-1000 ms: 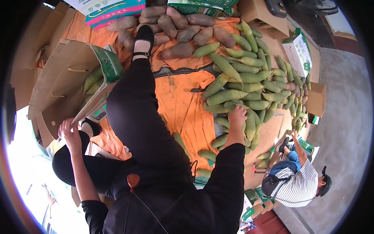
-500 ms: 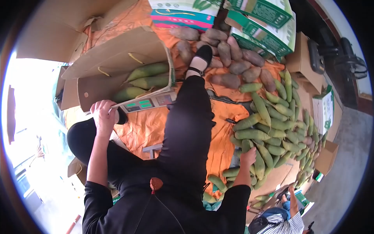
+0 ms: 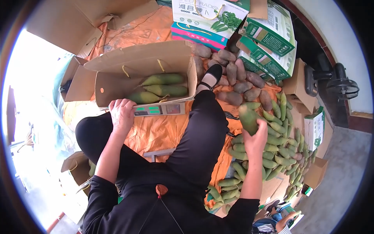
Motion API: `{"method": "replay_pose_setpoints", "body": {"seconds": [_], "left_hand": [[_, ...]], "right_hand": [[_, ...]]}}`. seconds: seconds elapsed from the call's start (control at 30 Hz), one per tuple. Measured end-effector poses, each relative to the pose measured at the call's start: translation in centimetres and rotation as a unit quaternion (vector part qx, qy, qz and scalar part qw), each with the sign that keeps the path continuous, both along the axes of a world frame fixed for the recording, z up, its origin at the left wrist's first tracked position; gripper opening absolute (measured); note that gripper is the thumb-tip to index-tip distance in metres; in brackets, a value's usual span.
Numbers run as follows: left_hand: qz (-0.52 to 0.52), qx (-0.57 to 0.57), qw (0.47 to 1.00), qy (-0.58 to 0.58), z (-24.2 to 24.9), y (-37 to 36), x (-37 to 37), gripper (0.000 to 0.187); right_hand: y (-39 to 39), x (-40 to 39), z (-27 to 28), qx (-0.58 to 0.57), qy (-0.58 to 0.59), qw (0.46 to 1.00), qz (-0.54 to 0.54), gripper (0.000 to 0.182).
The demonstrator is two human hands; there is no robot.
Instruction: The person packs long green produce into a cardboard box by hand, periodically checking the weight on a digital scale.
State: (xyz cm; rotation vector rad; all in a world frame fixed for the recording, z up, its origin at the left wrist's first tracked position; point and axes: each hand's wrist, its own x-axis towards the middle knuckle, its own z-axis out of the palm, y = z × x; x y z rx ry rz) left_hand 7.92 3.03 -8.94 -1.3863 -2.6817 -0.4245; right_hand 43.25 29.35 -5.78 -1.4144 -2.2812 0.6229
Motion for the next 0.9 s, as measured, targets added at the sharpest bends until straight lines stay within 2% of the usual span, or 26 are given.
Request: {"method": "replay_pose_setpoints", "body": {"seconds": [0.13, 0.2, 0.33, 0.4, 0.47, 0.53, 0.6, 0.67, 0.77, 0.83, 0.9], "left_hand": [[0.005, 0.005, 1.000, -0.005, -0.3, -0.1, -0.1, 0.012], [0.006, 0.005, 1.000, 0.001, -0.2, -0.2, 0.0, 0.012], [0.010, 0.008, 1.000, -0.004, -0.5, -0.3, 0.0, 0.011], [0.006, 0.008, 1.000, -0.005, -0.4, -0.4, -0.1, 0.011], [0.003, 0.006, 1.000, -0.008, -0.2, -0.4, -0.1, 0.011], [0.004, -0.003, 1.000, -0.001, -0.3, -0.3, 0.0, 0.011], [0.006, 0.007, 1.000, 0.006, -0.8, -0.3, 0.0, 0.014], [0.001, 0.000, 1.000, 0.006, -0.6, -0.2, 0.1, 0.016], [-0.009, 0.010, 1.000, 0.010, -0.6, -0.3, 0.1, 0.012], [-0.008, -0.001, 1.000, 0.023, -0.9, -0.4, 0.1, 0.011], [-0.016, 0.014, 0.999, 0.032, -1.3, -0.6, 0.0, 0.013]], "right_hand": [[-0.2, -9.8, 8.3, 0.101, 0.123, 0.968, 0.193, 0.053], [-0.7, -14.3, 10.5, 0.099, 0.181, 0.940, 0.270, 0.052], [-3.5, -22.5, 12.3, 0.181, 0.165, 0.890, 0.385, 0.049], [-5.2, -26.3, 10.8, 0.141, 0.159, 0.878, 0.429, 0.044], [-7.2, -29.5, 8.6, 0.103, 0.079, 0.882, 0.454, 0.039], [-9.1, -31.9, 6.7, 0.081, 0.000, 0.876, 0.475, 0.044], [-10.7, -33.9, 3.6, 0.088, -0.013, 0.876, 0.475, 0.036], [-12.1, -35.8, 1.8, 0.100, -0.079, 0.865, 0.485, 0.028], [-13.9, -38.3, -1.7, 0.092, -0.170, 0.869, 0.456, 0.024], [-14.1, -38.0, -0.9, 0.051, -0.133, 0.889, 0.436, 0.027], [-13.7, -37.1, 0.4, -0.016, -0.058, 0.894, 0.443, 0.042]]}}
